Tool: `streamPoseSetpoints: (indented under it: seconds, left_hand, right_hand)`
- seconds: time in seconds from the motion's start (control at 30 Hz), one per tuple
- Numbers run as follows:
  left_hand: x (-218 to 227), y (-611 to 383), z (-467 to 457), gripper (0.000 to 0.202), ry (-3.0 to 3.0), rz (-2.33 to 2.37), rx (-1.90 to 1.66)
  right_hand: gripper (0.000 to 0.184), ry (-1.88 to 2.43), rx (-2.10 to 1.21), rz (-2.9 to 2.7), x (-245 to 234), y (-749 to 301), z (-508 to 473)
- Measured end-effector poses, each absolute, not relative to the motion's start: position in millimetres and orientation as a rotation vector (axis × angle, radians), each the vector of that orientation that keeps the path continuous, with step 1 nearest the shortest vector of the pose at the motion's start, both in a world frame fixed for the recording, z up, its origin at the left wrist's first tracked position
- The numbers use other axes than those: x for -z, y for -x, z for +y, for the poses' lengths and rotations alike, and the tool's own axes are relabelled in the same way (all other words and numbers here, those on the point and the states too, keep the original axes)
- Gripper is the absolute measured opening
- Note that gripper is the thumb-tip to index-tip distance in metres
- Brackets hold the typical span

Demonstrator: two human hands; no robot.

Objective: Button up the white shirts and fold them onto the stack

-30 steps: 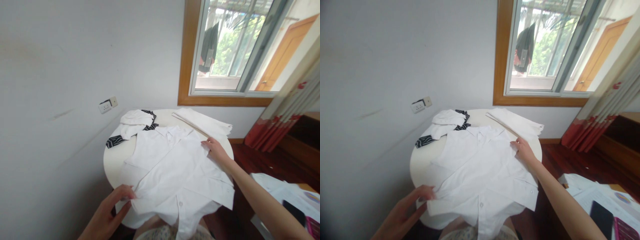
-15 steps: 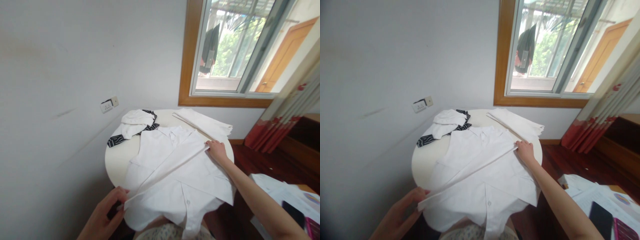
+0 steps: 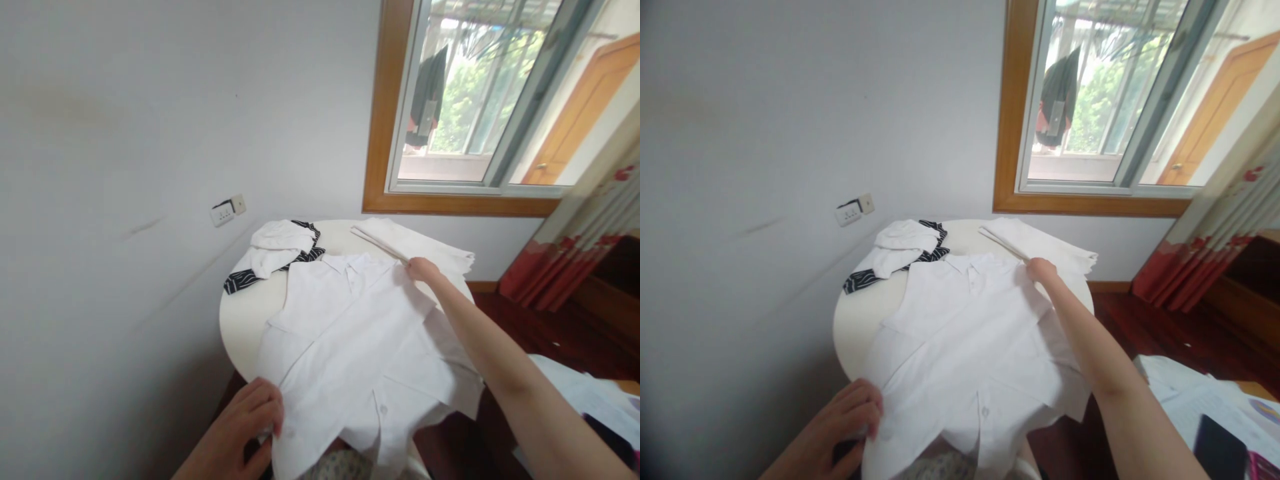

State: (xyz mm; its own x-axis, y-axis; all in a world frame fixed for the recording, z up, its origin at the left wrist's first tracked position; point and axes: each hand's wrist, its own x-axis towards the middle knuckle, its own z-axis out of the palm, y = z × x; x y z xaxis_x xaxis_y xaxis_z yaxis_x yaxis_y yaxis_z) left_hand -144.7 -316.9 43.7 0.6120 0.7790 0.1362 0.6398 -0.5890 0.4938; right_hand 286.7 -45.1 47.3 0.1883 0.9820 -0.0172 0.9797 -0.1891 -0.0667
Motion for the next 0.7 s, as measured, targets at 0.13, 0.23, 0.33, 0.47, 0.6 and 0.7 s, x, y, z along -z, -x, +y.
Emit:
streamPoseSetpoints:
  seconds: [0.13, 0.23, 0.33, 0.47, 0.6, 0.7]
  left_hand:
    - [-41.5, 150.0, -323.4, 0.019, -2.406, 1.184, -0.439]
    - [-34.9, 149.6, -325.6, 0.02, -2.397, 1.199, -0.419]
    - [-30.0, 144.9, -324.6, 0.022, -2.411, 1.202, -0.394]
    - [-27.5, 140.7, -322.8, 0.022, -2.465, 1.2, -0.358]
    - [-24.4, 142.9, -321.8, 0.019, -2.508, 1.267, -0.346]
    - [-22.5, 144.7, -320.7, 0.016, -2.517, 1.323, -0.365]
  right_hand:
    - [0.041, 2.426, -0.002, -1.883, -25.1, -262.5, -25.0]
    - [0.041, 2.403, 0.049, -1.872, -19.1, -255.4, -18.7]
    - [0.042, 2.375, 0.102, -1.862, -20.0, -248.3, -14.9]
    - [0.043, 2.286, 0.213, -1.867, -21.7, -239.3, -12.8]
    - [0.041, 2.25, 0.255, -1.896, -19.8, -229.7, -13.0]
    - [0.039, 2.229, 0.265, -1.922, -16.6, -223.6, -14.2]
